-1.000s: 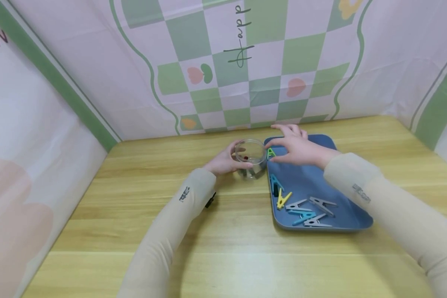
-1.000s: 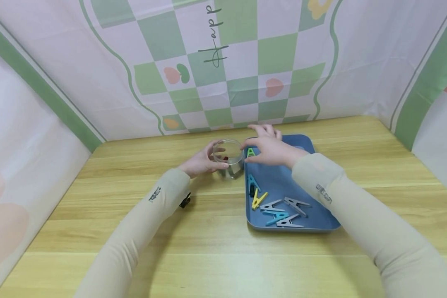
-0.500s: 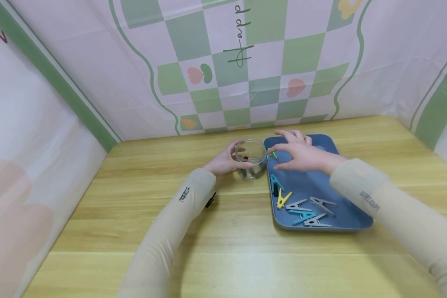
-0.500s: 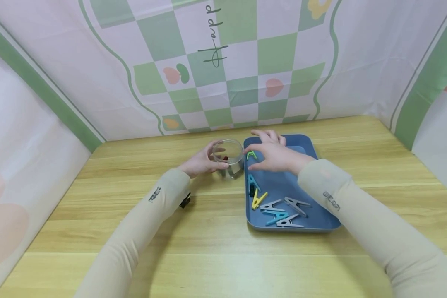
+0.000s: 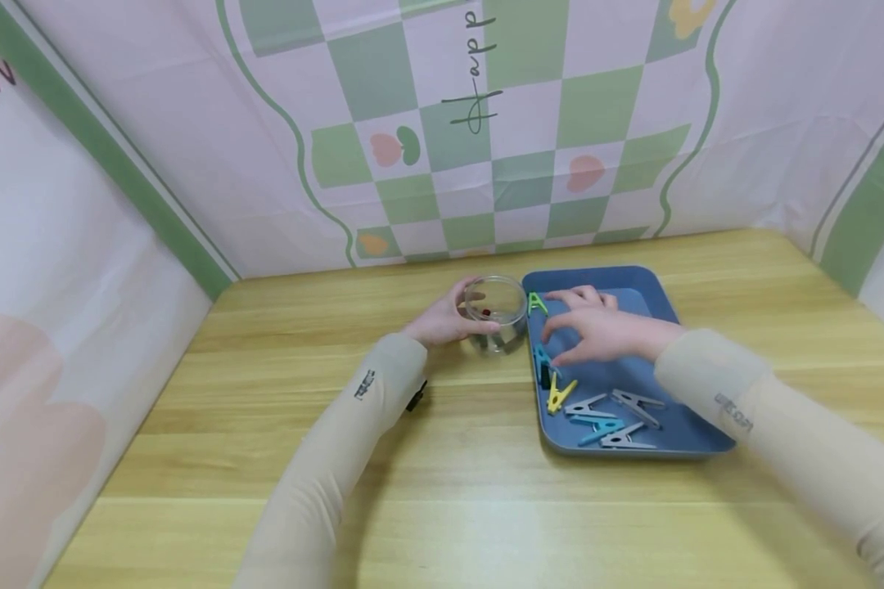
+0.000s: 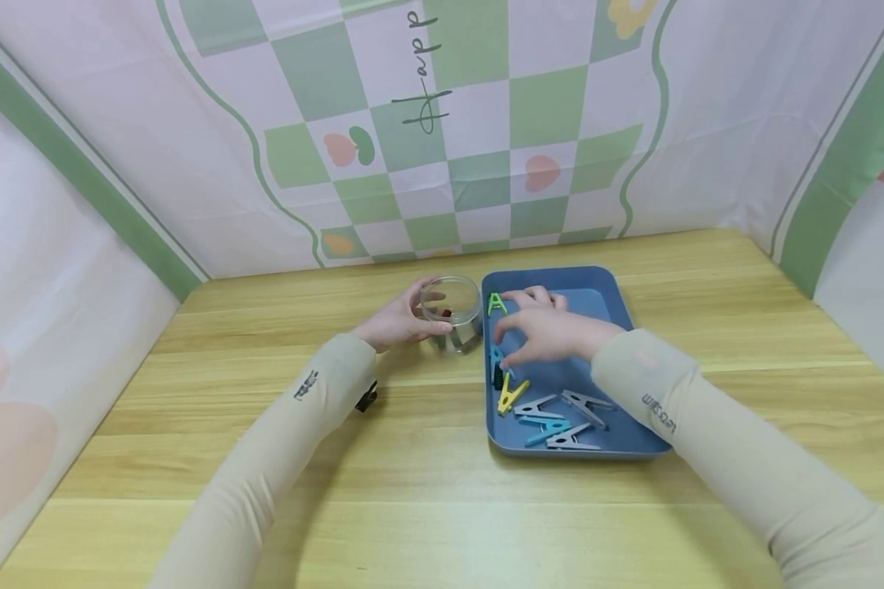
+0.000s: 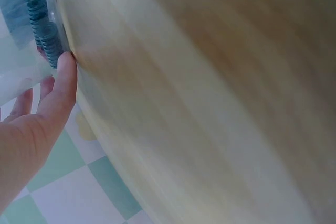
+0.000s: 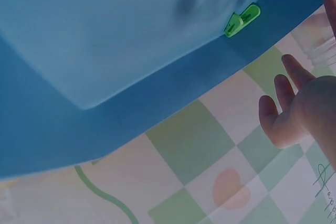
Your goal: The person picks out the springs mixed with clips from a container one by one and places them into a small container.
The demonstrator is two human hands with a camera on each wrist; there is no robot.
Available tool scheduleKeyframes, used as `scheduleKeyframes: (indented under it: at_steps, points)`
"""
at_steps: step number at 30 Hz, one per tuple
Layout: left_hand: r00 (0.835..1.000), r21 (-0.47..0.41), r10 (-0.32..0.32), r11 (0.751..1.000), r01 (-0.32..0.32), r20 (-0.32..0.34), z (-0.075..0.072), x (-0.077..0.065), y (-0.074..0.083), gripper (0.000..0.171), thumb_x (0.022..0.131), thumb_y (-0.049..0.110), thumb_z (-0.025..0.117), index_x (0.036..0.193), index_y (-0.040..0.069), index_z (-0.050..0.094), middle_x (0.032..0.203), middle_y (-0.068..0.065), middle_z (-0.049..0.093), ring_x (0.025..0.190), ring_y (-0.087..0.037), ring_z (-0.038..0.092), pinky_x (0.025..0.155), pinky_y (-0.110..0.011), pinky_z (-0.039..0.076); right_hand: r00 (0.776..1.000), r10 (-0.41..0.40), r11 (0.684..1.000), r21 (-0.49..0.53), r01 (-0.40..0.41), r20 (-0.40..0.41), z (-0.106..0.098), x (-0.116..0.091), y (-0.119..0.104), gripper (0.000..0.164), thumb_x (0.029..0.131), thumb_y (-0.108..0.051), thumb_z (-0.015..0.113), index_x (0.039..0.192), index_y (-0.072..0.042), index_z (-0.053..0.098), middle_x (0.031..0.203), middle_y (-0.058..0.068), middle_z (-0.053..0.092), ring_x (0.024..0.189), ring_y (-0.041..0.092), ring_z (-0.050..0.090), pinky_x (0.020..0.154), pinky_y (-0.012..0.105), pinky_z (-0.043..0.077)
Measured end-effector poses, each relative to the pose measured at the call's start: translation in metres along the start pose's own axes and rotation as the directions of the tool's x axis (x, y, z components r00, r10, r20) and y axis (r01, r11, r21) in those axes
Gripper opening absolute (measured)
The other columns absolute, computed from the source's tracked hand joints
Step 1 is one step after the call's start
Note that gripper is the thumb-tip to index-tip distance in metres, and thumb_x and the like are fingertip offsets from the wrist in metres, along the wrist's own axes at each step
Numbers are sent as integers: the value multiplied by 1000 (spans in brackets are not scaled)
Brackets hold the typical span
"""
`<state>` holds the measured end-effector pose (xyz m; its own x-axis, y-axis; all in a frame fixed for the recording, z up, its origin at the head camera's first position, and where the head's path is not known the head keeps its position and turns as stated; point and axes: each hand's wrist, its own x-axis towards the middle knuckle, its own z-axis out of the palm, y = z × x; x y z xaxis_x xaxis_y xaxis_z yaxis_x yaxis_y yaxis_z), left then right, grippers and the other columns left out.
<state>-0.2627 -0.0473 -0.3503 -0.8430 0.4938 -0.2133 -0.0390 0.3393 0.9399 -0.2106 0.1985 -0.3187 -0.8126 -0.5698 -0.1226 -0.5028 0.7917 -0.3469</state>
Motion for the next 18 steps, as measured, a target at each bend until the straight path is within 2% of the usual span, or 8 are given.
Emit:
scheduleKeyframes:
  at_steps: [6,12,18]
  points:
    - [1000,4,7,1000,-7,2,0,1,-1,84,85,11,70,150,23,18,150,-8,32,125,-25,49,82,-35,45,1000,-7,1000,12,6,25,4,-1,0,15,79,-33,75,89,-26,66,149,26,27,133,50,14,94,68,14]
    - [1000,10,8,1000,-8,1,0,2,-2,84,85,12,70,150,24,18,151,-8,31,125,-25,49,77,-33,43,999,-15,1000,14,14,36,9,-2,-1,15,79,-35,75,86,-26,66,148,27,28,132,51,16,94,68,14]
    - [1000,-19,1,1000,-1,3,0,2,-1,85,85,9,70,150,23,18,152,-9,30,127,-26,47,79,-34,43,999,-5,1000,-2,5,44,14,0,0,17,78,-38,76,85,-26,66,149,26,28,132,49,16,94,66,14]
